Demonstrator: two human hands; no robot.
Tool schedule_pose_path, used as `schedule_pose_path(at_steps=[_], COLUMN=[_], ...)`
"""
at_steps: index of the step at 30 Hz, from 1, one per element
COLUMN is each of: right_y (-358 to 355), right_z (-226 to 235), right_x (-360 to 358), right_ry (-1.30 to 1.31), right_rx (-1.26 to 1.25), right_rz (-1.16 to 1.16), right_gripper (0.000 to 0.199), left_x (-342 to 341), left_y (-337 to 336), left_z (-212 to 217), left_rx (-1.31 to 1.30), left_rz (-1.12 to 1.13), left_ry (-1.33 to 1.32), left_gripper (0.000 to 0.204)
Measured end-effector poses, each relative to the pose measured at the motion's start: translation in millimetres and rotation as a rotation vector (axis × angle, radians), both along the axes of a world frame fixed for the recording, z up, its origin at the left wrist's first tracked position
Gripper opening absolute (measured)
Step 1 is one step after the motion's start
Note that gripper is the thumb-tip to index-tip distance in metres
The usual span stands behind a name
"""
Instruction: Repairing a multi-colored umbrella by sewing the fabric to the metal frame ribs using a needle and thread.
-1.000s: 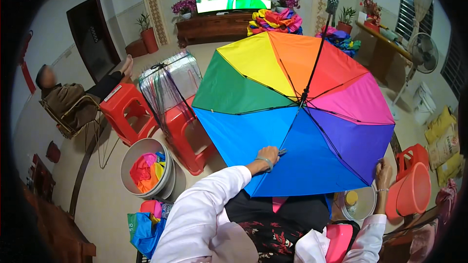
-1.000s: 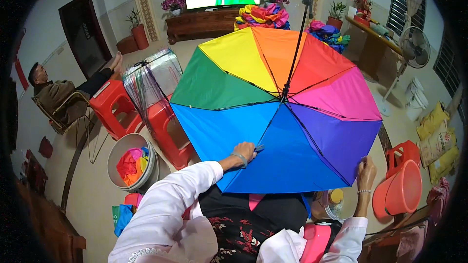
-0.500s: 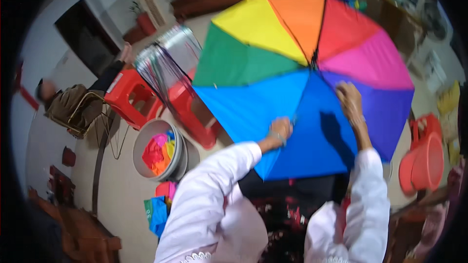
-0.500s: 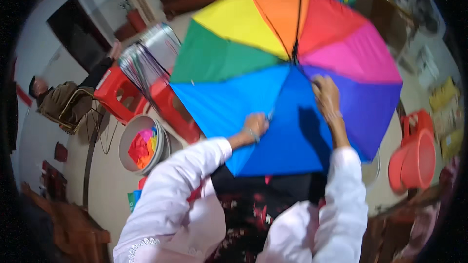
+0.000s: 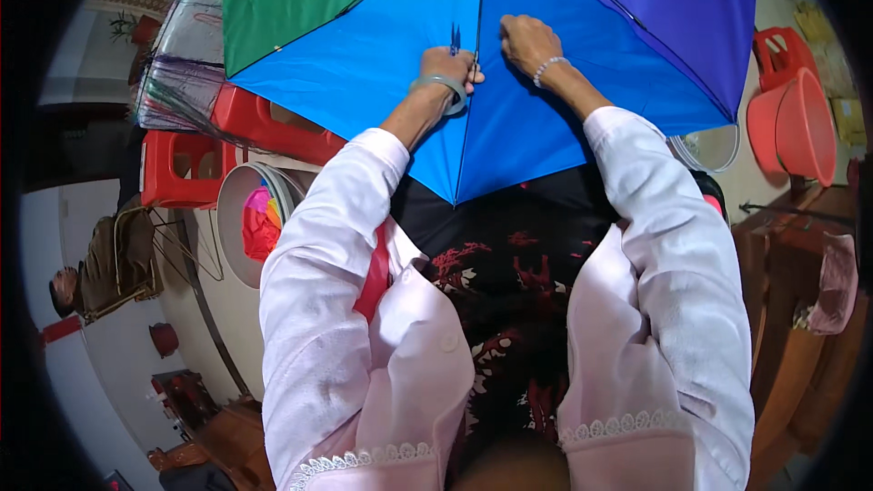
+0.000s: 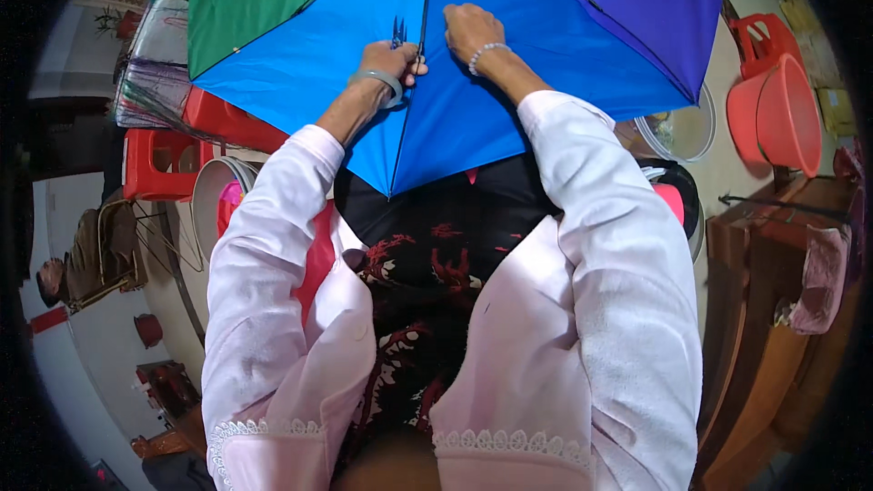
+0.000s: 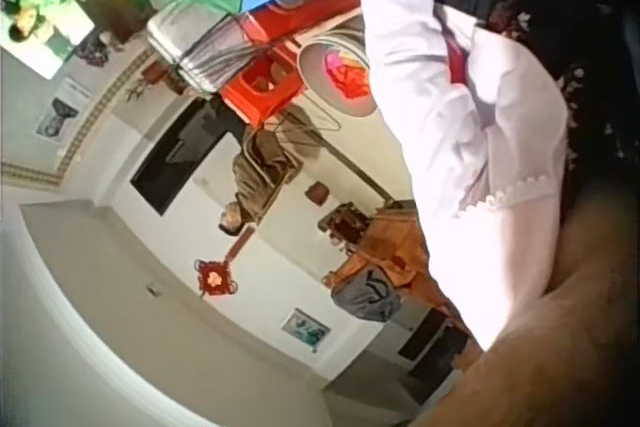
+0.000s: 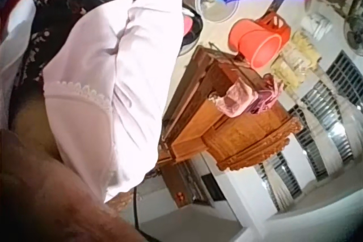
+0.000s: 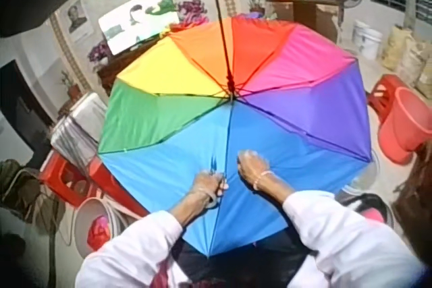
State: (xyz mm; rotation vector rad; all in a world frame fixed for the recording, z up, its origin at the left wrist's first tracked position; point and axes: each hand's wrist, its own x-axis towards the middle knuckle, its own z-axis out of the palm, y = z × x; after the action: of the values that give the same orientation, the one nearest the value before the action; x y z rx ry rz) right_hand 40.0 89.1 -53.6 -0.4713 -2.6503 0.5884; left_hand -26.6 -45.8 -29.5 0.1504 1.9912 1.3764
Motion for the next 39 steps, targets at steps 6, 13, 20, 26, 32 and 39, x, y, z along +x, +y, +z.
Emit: schedule_pose_path(at_steps=[6, 13, 20, 26, 32, 39], right_y=[-16, -19, -20, -24, -26, -7], right_z=[8, 1, -25, -8, 7, 71], right_x=[4, -1, -13, -11, -1, 34], right_ry=[-0.173, -0.242, -0.102, -0.095, -0.2, -0.567], right_rx=[-0.116, -0.185, -0.277, -0.26, -0.173, 0.151], right_rz=[0.102, 0.176, 0.132, 0.159, 0.156, 0.429], right_gripper=[0.012, 0.008, 0.011, 0.015, 0.017, 0.018], left_x=[-3, -8, -9, -15, -12, -6], left_y=[-3, -4, 0, 0, 8, 1], left_z=[-1, -8, -6, -9, -14, -10], left_rx=[-0.016, 0.046, 0.099, 0.119, 0.111, 0.106], left_rz=[-0.033, -0.016, 0.027, 0.104, 0.056, 0.139], left_ry=[-0.013, -0.04, -0.128, -0.192, -0.165, -0.112], left_gripper=[0.016, 0.015, 0.014, 0.012, 0.014, 0.014])
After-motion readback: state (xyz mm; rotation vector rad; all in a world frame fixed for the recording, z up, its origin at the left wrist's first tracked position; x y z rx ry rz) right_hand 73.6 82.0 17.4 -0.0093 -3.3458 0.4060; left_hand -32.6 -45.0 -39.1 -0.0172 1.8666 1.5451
